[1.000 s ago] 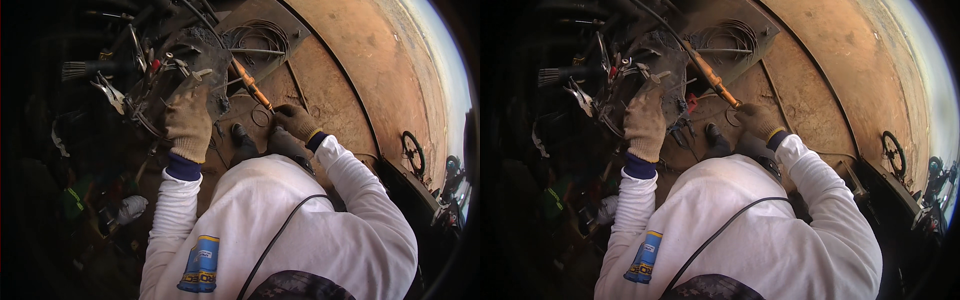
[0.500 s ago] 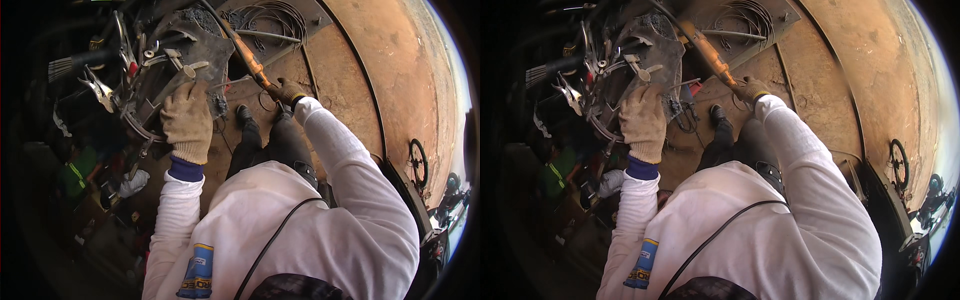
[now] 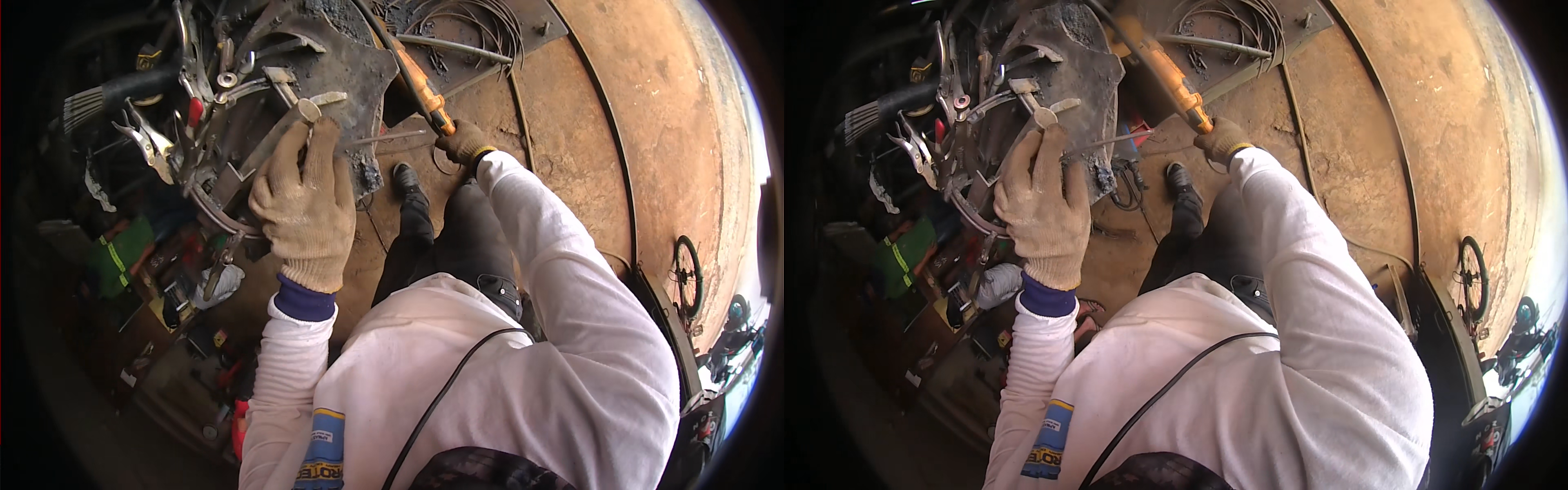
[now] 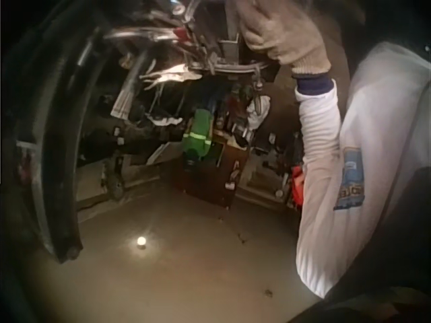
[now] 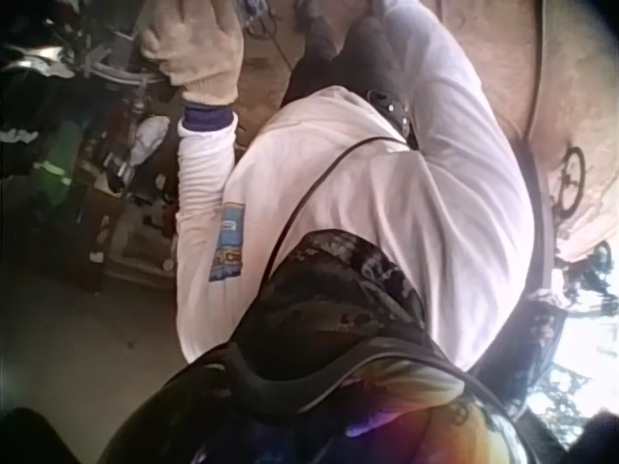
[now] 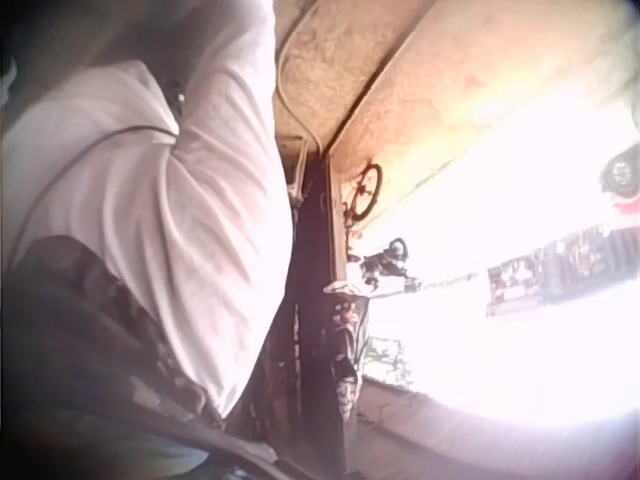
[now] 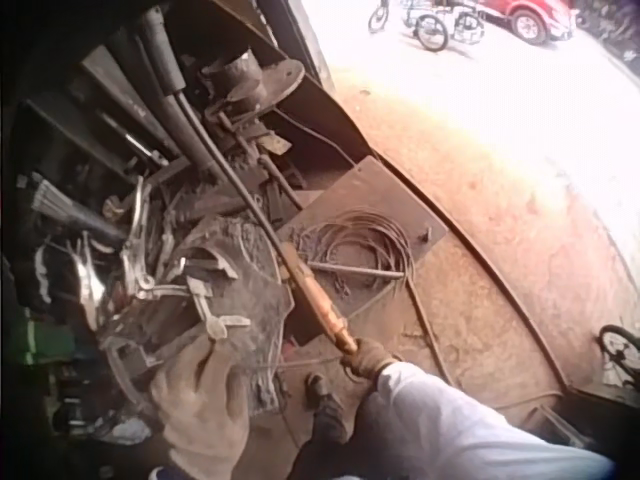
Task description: The person uses an angle grinder to smooth or cut metal components on a workbench, then uses a welding torch to join the metal pieces together while they are held in place by clamps.
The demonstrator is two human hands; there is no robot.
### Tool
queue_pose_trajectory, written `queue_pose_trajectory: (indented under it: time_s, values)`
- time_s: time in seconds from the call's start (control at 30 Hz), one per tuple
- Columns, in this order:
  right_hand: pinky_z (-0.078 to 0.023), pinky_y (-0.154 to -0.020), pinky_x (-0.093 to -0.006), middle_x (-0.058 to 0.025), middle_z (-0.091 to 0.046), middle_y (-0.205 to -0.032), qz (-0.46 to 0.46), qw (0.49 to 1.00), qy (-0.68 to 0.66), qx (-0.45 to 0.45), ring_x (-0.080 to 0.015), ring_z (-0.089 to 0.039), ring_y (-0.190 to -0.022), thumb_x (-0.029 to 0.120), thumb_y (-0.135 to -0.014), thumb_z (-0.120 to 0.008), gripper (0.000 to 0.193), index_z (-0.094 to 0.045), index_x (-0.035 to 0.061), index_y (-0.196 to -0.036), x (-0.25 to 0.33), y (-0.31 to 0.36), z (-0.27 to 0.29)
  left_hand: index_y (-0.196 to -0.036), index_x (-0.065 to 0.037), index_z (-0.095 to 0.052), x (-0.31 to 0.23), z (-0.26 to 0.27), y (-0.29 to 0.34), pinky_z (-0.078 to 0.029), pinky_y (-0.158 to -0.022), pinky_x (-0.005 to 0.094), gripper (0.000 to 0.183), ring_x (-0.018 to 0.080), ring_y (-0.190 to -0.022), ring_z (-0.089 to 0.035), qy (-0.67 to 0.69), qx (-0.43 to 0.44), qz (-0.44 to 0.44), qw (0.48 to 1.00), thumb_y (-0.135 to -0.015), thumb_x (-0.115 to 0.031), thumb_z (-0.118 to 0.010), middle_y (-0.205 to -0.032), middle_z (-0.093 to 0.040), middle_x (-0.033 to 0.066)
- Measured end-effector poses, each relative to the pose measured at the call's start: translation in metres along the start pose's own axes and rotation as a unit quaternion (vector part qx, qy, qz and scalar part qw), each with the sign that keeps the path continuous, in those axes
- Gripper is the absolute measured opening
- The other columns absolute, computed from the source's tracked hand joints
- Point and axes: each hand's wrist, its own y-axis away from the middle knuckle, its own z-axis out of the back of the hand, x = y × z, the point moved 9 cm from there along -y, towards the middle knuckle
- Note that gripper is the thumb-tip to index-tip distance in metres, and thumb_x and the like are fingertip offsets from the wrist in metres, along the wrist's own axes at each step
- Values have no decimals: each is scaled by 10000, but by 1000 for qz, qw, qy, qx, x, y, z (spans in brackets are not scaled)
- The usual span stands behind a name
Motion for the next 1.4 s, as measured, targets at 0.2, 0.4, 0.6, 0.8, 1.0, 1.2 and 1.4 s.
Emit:
queue_pose_trajectory:
  time_s: [0.2,0.4,0.6,0.8,1.0,1.2,1.4]
  values:
    - [-564,-850,-420,-204,-748,-1000,16,996,77,-45,-305,-747,-941,285,-811,-740,491,-691,2,-1209,22,96,35,-1333,-145,-647,-7,34,21,-427,-1017,478,494,317,-1173,-569,59,-27,-48,997,-860,-199,-776,-1338,-573,100]
    - [-546,-914,-470,-259,-731,-1097,-2,978,76,-196,-390,-714,-1062,274,-835,-704,468,-660,38,-1238,-20,137,58,-1334,-144,-633,-6,27,50,-421,-1021,483,466,320,-1179,-551,84,-32,-74,993,-885,-192,-750,-1364,-550,108]
    - [-529,-913,-503,-281,-710,-1086,0,952,8,-306,-454,-677,-1077,290,-828,-743,433,-653,6,-1143,-7,179,88,-1266,-130,-664,-27,31,50,-444,-1006,467,384,314,-1145,-578,130,-30,-117,984,-895,-191,-740,-1287,-611,97]
    - [-529,-890,-503,-273,-715,-1069,60,930,-64,-356,-448,-690,-1049,293,-839,-738,446,-646,11,-1172,4,232,88,-1257,-76,-659,-70,-15,57,-525,-971,437,411,315,-1081,-653,334,70,-124,932,-898,-237,-777,-1242,-640,157]
    - [-572,-811,-368,-172,-731,-1057,265,845,-144,-442,-253,-728,-942,279,-892,-818,540,-582,-22,-1273,20,310,97,-1503,-47,-388,-183,-8,-22,-558,-1014,416,972,308,-1167,-665,689,123,45,713,-761,-357,-934,-1336,-634,181]
    - [-569,-833,-351,-126,-680,-1121,277,877,-266,-288,-208,-690,-957,197,-826,-871,614,-556,-21,-1305,27,363,109,-1210,-32,-616,-222,11,-38,-598,-789,337,536,167,-889,-696,820,262,61,506,-789,-210,-897,-1013,-708,67]
    - [-594,-815,-345,-80,-669,-1099,307,819,-470,120,-202,-691,-953,323,-781,-925,766,-548,17,-1373,65,378,103,-1266,20,-596,-222,29,-28,-622,-788,363,487,232,-963,-717,851,321,-54,413,-880,-235,-748,-1110,-712,150]
